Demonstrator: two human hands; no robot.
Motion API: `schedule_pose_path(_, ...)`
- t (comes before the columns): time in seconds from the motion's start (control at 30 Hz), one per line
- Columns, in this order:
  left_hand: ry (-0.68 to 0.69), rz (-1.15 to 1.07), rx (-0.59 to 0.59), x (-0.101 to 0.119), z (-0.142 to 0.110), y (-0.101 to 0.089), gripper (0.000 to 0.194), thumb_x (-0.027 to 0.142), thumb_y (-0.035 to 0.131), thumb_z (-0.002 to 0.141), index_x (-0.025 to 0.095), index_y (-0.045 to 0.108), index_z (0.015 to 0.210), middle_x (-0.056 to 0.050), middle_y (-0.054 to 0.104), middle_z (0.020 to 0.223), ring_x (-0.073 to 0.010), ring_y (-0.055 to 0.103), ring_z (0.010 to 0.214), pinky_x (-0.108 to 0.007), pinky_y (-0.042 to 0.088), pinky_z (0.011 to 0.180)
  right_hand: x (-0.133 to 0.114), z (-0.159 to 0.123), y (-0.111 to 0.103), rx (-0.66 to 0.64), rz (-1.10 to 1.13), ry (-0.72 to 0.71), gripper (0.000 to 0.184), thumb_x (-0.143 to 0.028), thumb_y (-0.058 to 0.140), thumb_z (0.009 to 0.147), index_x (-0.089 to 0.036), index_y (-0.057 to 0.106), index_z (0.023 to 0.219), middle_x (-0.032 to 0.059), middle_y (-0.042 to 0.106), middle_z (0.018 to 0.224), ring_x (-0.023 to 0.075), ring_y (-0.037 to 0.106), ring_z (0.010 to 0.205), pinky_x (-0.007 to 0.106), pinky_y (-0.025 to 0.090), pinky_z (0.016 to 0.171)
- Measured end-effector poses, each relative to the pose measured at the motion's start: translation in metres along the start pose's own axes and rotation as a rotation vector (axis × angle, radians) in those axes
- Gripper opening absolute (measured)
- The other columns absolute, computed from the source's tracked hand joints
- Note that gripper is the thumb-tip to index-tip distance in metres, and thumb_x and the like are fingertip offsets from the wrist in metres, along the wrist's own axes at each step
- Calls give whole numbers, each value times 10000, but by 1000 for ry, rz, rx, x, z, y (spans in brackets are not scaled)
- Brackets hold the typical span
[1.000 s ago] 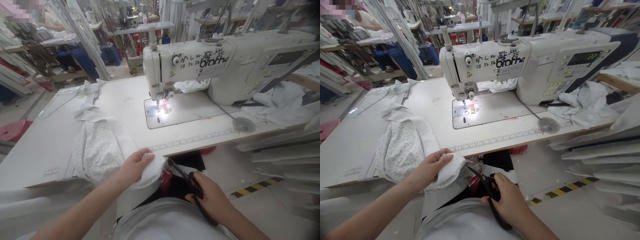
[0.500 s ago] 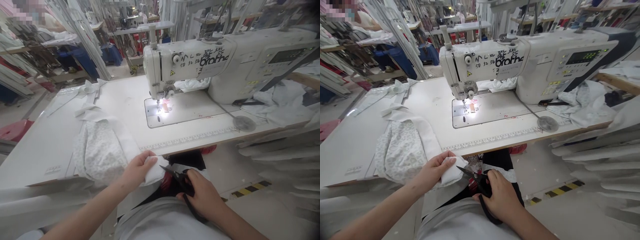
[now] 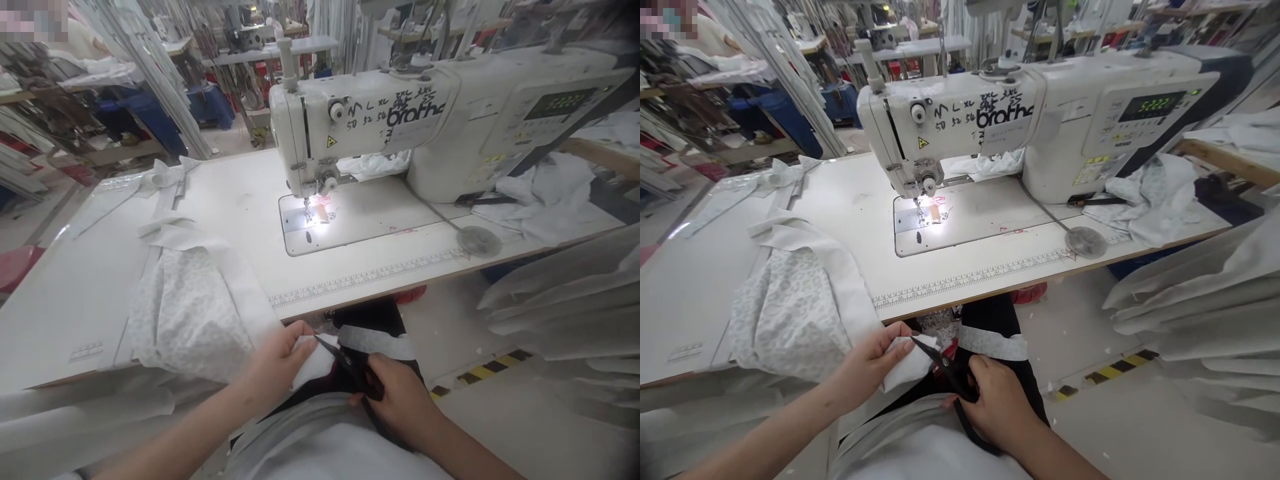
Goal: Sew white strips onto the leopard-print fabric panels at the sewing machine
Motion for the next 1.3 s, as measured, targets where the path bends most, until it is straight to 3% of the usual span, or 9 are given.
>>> schedule_pose_path(0.17,96,178,-14,20,-7,-13,332,503,425,853,196,550,830,29,464,569,-98,399,478,-192,313,430,5,-3,-7,-18,12,14,298,-309,653,718,-207,404,590,-17,541,612,155,506,558,236,309,508)
schedule_pose_path(0.33,458,774,276,77,23,-52,274,382,393,889,228,614,939,-28,654,815,-189,591,733,-274,411,662,-1,31,-74,230,-194,4,273,-432,621,727,-212,461,699,15,562,708,190,530,628,252,342,521)
schedule_pose_path(0.57,597,1119,422,92,79,-71,223,288,371,889,178,563,907,-63,601,884,-199,549,800,-309,410,713,18,118,-153,522,-492,-40,340,-385,569,778,-90,562,946,178,582,913,339,539,921,424,431,772)
schedule_pose_path(0.7,672,1178,362,96,65,-68,182,255,425,854,174,582,809,-73,571,948,-229,489,928,-382,373,847,-15,108,-129,567,-482,-316,282,-249,438,866,-114,552,1086,178,567,1104,324,488,1094,479,399,921)
schedule_pose_path(0.8,610,1143,326,96,55,-66,142,238,554,735,168,571,857,-84,558,958,-257,475,950,-406,391,826,-56,81,-77,230,-304,-755,358,-183,400,889,-140,490,1232,133,533,1259,252,453,1196,402,376,1021)
schedule_pose_path(0.87,569,1031,388,94,57,-65,136,158,544,701,164,554,836,-93,553,955,-265,478,951,-426,391,829,-70,68,-50,80,-236,-853,430,-125,387,871,-176,439,1295,106,489,1326,230,402,1255,396,334,1067)
schedule_pose_path(1.03,574,778,536,84,73,-63,260,58,318,803,171,510,939,-72,575,964,-199,526,933,-343,430,811,-64,62,-40,14,-45,-828,569,-105,444,826,-218,327,1372,81,459,1357,244,370,1278,476,299,1077)
schedule_pose_path(1.17,554,347,463,76,59,-53,247,110,356,769,193,530,924,13,601,792,-133,551,687,-218,428,589,-59,68,-72,148,207,-640,427,-157,486,843,-235,427,1258,67,635,1068,207,595,988,378,493,875)
schedule_pose_path(1.3,538,165,445,74,31,-39,281,82,407,687,203,560,889,34,585,741,-110,512,609,-195,372,524,-67,82,-97,296,412,-393,256,-263,487,878,-237,472,1133,38,605,917,175,588,858,314,503,763)
Point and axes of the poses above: each hand's wrist, its own z-axis towards the middle knuckle, its own y-axis out of the palm, x = y × z, the point moved 3 cm from there along z, towards the middle knuckle
